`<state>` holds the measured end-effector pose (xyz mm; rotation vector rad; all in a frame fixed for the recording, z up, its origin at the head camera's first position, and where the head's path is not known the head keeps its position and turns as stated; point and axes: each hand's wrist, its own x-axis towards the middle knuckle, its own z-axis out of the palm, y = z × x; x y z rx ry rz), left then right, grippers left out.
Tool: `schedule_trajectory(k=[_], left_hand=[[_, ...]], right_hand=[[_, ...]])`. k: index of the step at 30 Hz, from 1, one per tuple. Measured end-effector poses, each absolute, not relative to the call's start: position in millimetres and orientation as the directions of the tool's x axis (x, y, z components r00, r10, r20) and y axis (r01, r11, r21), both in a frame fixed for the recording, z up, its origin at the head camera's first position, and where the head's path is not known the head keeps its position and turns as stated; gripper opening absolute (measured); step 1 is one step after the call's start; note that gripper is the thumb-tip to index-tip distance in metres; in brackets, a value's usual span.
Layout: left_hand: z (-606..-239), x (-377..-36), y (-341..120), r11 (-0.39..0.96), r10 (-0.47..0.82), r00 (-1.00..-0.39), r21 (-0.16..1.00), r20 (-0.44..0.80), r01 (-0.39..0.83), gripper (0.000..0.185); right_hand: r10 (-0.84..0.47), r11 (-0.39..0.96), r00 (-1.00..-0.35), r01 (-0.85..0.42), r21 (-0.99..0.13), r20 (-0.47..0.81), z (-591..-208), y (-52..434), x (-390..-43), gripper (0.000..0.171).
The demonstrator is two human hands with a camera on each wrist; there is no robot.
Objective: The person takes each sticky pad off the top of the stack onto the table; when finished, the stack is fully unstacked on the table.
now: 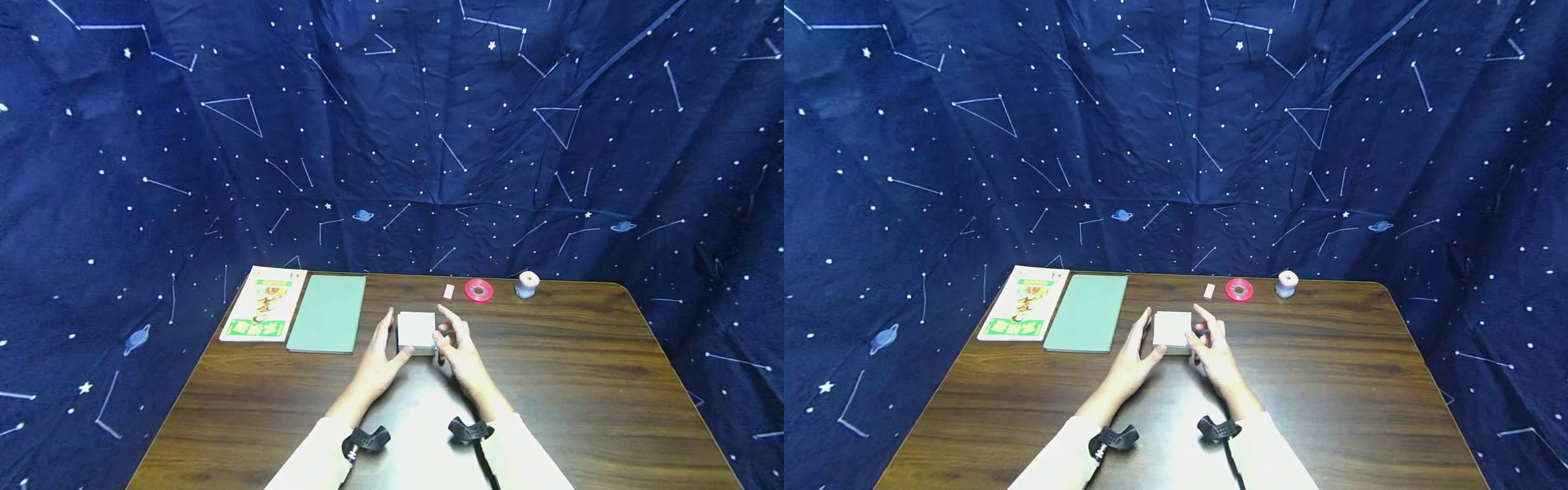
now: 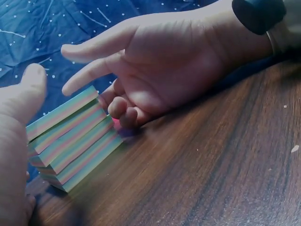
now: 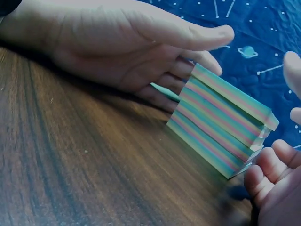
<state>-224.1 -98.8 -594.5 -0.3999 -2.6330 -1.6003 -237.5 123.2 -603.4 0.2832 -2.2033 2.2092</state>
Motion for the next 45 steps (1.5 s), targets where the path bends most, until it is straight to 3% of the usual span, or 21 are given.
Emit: schedule_trajectory(k=[8, 14, 21, 32, 45], left_hand=[[-597, -226, -98, 0.454, 0.232, -0.953, 0.844, 0.198, 0.286, 0.089], [-598, -230, -98, 0.470, 0.235, -0.947, 0.827, 0.221, 0.310, 0.082], [-601, -229, -99, 0.471, 0.228, -0.947, 0.826, 0.225, 0.310, 0.079], [-596, -232, -96, 0.476, 0.228, -0.942, 0.816, 0.245, 0.327, 0.079], [-597, -230, -95, 0.494, 0.219, -0.949, 0.813, 0.227, 0.308, 0.078]], right_hand=[[-0.164, 0.108, -0.964, -0.230, -0.967, 0.211, -610, 120, -240, 0.072], [-0.147, 0.128, -0.972, -0.204, -0.971, 0.185, -607, 118, -241, 0.073], [-0.128, 0.071, -0.982, -0.148, -0.986, 0.139, -605, 117, -237, 0.074], [-0.103, -0.130, -0.961, -0.241, -0.962, 0.255, -602, 124, -237, 0.075], [-0.021, -0.229, -0.955, -0.283, -0.931, 0.295, -600, 136, -231, 0.056]])
